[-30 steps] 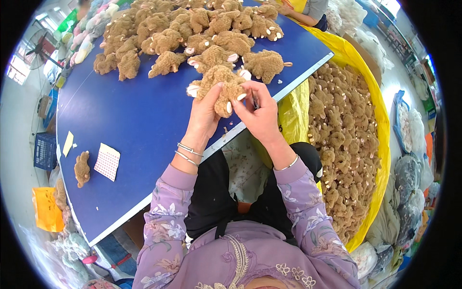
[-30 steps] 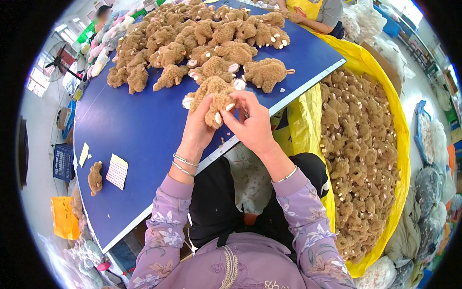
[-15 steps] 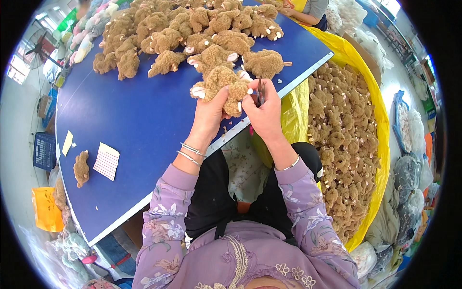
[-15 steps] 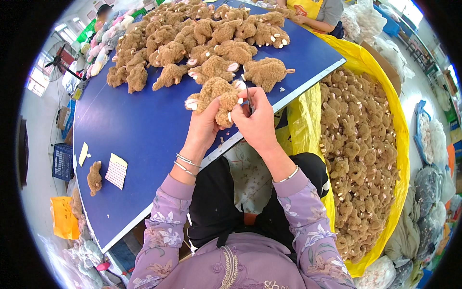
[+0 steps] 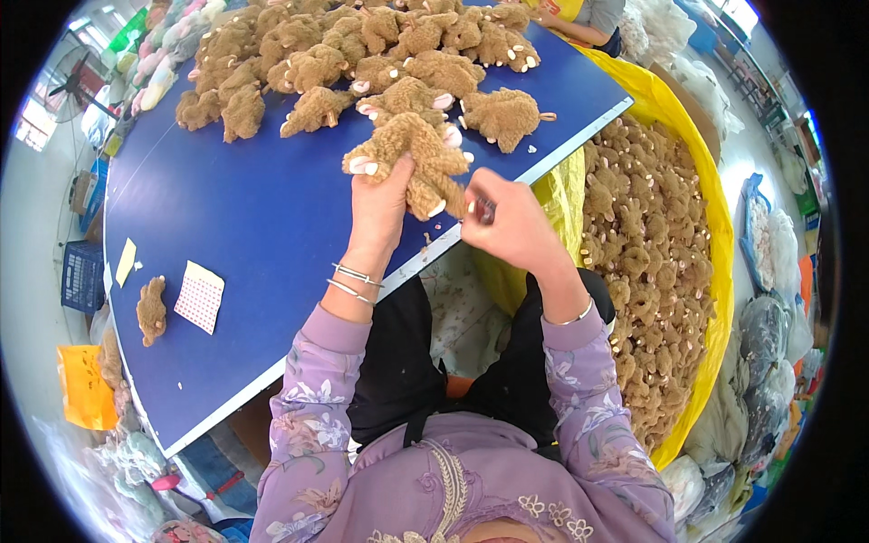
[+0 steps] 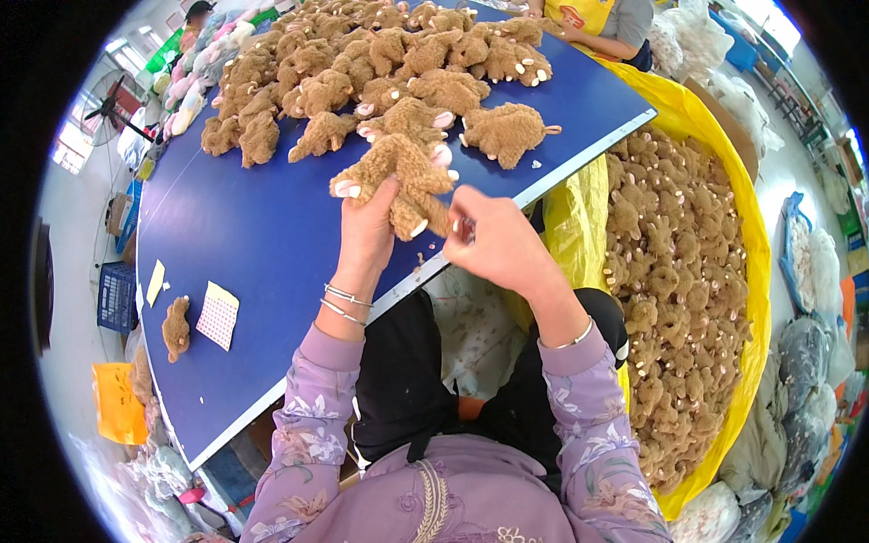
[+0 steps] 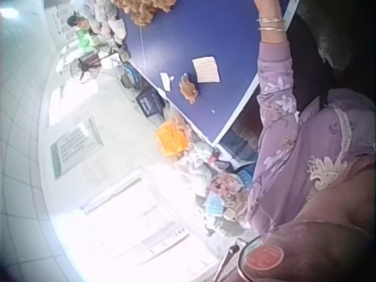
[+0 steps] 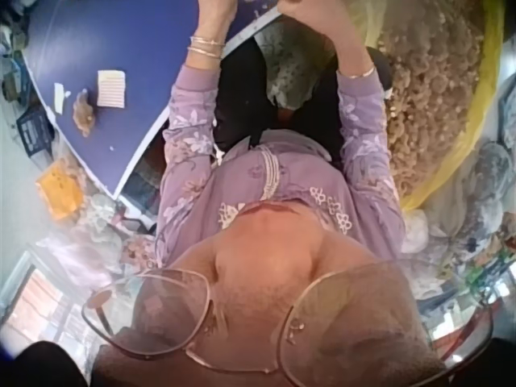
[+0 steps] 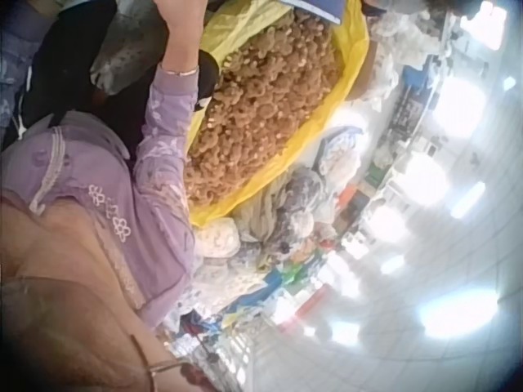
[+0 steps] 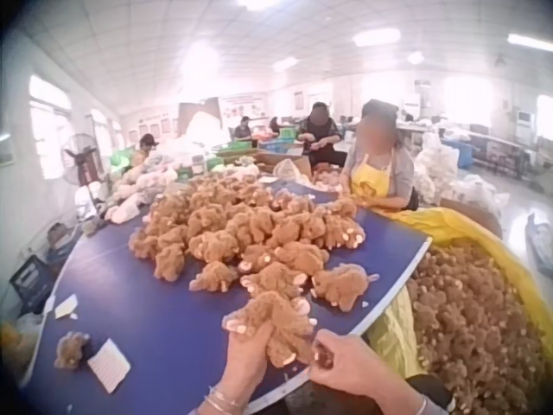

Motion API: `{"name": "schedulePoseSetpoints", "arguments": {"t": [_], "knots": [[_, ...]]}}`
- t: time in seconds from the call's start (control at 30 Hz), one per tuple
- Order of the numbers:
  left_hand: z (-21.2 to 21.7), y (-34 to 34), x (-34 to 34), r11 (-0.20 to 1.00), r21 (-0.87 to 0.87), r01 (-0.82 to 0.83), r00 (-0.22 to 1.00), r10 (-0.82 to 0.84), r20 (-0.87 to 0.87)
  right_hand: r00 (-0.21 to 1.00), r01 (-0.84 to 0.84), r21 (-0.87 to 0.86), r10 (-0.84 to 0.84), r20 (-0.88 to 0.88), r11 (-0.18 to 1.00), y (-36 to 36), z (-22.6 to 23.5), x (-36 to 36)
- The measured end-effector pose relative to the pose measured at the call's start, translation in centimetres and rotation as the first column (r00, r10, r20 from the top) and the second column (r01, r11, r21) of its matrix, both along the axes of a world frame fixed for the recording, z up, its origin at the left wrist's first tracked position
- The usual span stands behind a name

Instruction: The person trims excess fabric from small brown stuffed animals using scissors. They pick up each toy, snip around the edges, and place the finished items on a blue table. The process is repeated for multiple toys.

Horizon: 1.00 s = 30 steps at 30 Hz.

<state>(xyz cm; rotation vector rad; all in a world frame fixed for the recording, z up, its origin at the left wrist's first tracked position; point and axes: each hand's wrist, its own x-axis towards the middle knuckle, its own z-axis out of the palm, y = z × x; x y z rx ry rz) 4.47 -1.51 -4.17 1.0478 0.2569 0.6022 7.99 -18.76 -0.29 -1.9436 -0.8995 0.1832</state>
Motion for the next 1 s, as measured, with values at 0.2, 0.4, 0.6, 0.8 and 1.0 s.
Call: {"name": "schedulePoseSetpoints", "arguments": {"t": [0.2,0.4,0.6,0.8,1.0], "knots": [[0.1,0.2,0.6,0.978,-0.182,0.105,0.994,-0.105,0.013,0.962,0.247,0.408,-0.171,-0.212,0.879,1.4,-2.5,0.0],[0.2,-0.1,0.3,0.994,-0.08,0.079,0.996,-0.082,-0.032,0.957,0.212,0.361,-0.118,-0.267,0.908,3.5,-2.0,-1.6],[-0.1,-0.8,0.4,0.954,0.286,-0.094,0.994,0.106,-0.028,0.936,0.21,0.403,-0.064,-0.345,0.891,3.6,-2.4,-0.7],[-0.2,-1.3,0.1,0.844,0.521,-0.128,0.99,0.135,0.025,0.951,0.251,0.264,-0.186,-0.248,0.931,3.3,-2.1,-0.5],[1.0,-1.6,-0.5,0.942,0.316,-0.111,0.991,0.129,-0.038,0.896,0.427,0.198,-0.383,-0.226,0.882,3.4,-1.7,0.7]]}}
